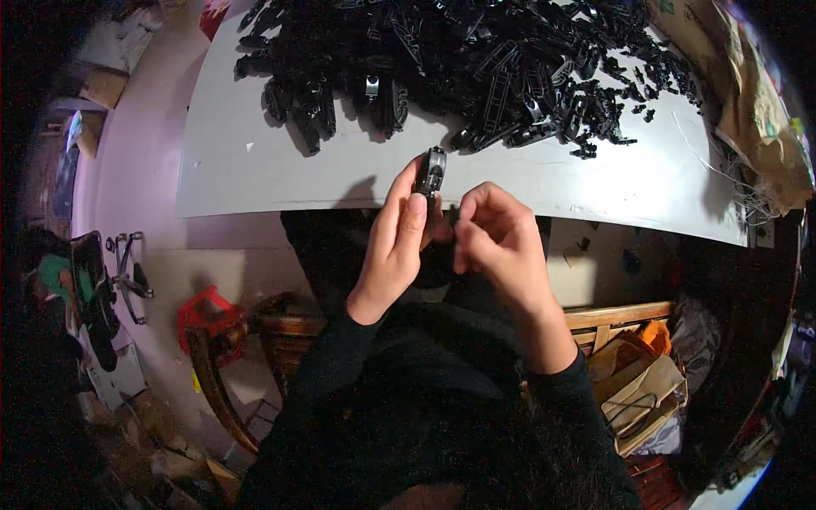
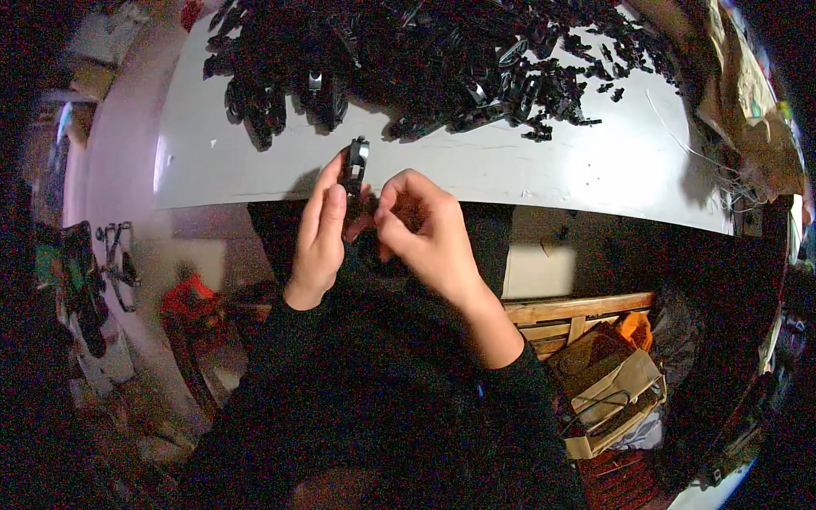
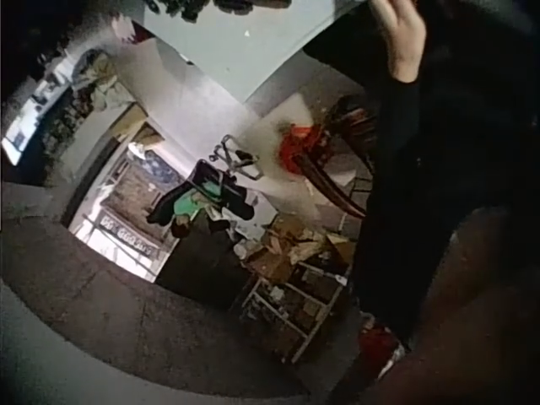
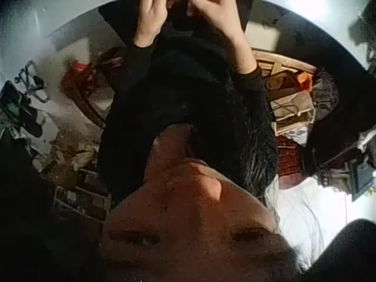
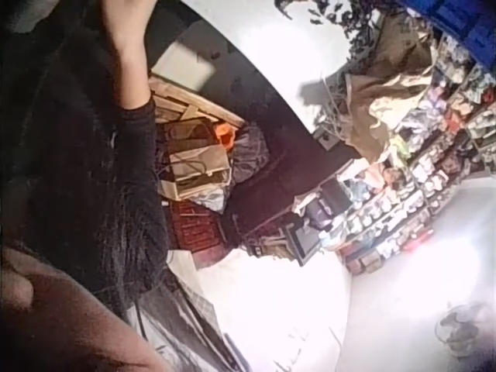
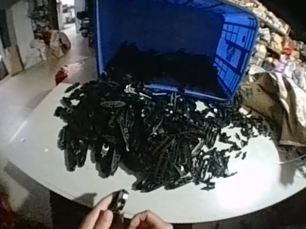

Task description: Sorting and inspecting small black plastic components on a table.

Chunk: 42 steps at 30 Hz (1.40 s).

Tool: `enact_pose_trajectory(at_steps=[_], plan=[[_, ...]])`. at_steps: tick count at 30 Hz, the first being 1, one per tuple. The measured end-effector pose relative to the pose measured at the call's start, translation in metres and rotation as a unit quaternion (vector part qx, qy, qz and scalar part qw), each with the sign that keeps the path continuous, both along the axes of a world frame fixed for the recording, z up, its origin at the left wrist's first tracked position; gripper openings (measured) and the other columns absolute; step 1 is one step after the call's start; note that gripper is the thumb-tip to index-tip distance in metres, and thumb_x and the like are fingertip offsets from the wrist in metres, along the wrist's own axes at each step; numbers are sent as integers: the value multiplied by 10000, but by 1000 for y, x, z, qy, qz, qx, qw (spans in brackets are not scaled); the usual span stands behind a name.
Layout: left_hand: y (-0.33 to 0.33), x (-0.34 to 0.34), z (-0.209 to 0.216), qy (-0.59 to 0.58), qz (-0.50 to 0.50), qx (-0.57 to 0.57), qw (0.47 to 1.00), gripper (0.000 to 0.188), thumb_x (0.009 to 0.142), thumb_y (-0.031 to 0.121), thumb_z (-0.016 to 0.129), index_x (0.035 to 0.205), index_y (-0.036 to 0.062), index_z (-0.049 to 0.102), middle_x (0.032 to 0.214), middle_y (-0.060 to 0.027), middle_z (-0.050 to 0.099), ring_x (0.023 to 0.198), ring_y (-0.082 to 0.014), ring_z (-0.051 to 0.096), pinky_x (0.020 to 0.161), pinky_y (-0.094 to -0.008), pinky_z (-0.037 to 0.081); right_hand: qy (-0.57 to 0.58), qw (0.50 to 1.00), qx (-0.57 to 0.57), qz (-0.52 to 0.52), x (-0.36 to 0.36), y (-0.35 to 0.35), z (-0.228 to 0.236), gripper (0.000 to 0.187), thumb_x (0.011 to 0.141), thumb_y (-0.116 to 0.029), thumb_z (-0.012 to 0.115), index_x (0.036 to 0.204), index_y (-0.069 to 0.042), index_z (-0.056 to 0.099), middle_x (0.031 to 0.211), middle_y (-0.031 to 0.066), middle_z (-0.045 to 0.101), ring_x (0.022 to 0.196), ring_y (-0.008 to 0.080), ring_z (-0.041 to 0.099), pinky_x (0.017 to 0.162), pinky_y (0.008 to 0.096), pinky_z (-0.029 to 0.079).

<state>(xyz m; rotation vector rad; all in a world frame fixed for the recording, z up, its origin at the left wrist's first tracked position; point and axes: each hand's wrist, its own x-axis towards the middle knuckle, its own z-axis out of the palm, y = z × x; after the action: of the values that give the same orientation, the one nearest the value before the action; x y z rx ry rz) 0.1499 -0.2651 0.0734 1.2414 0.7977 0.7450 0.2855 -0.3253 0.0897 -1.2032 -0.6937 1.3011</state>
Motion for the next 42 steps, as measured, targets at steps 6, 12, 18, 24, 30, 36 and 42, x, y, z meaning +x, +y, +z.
enact_pose_trajectory(at_steps=[6, 12, 18, 24, 30, 36, 42], plan=[[4, 2, -1, 59, -132, 205, 968, 468, 968, 179, 330, 1370, -45, 246, 1394, -152, 335, 1288, -229, 324, 1048, -324, 246, -175, 983, 24, 47, 7, 1, 4, 128, 847, -51, 580, 961, -15, 533, 685, -32, 510, 555, 19, 427, 465, 167, 330], [0, 3, -7, 18, -92, 174, 980, 469, 937, 112, 410, 1353, -53, 267, 1349, -226, 382, 1262, -292, 379, 1018, -345, 300, -33, 997, -25, -71, 1, 3, 8, 158, 831, -90, 627, 933, -18, 530, 681, -23, 514, 533, 32, 440, 438, 169, 325], [-10, 0, -1, 43, -150, 106, 982, 482, 929, 137, 421, 1376, 17, 285, 1151, -118, 497, 922, -147, 411, 768, -256, 353, -1, 999, -35, 10, 15, -11, -18, 164, 813, -119, 655, 863, -36, 522, 685, -9, 523, 500, 51, 451, 413, 183, 336], [10, -10, -9, 136, -254, 242, 926, 478, 831, 31, 538, 1299, 58, 445, 1213, -133, 545, 1042, -241, 568, 852, -322, 456, -3, 996, -86, 8, 4, -28, -32, 126, 837, -95, 624, 844, -32, 515, 662, -6, 523, 468, 65, 472, 410, 188, 361], [35, 7, -7, 151, -92, 271, 946, 242, 844, 34, 502, 1077, 20, 566, 912, -102, 583, 796, -167, 569, 660, -285, 450, -47, 993, -109, 26, -9, -38, -53, 161, 786, -88, 640, 837, 5, 518, 584, -29, 478, 464, 34, 428, 408, 195, 341], [56, 62, -32, 227, 31, 423, 877, 221, 832, 78, 565, 1046, 23, 558, 869, -121, 541, 769, -248, 557, 657, -334, 450, -299, 946, -36, 125, -17, -41, -62, 248, 755, -149, 657, 867, 38, 538, 617, 84, 553, 504, 134, 526, 468, 267, 412], [60, 61, -39, 260, 44, 454, 851, 170, 785, 88, 616, 900, -5, 533, 878, -142, 524, 793, -319, 541, 691, -371, 436, -488, 864, -16, -125, 48, -22, -24, 167, 863, -146, 578, 875, 21, 587, 630, 83, 578, 530, 111, 517, 487, 244, 405]])
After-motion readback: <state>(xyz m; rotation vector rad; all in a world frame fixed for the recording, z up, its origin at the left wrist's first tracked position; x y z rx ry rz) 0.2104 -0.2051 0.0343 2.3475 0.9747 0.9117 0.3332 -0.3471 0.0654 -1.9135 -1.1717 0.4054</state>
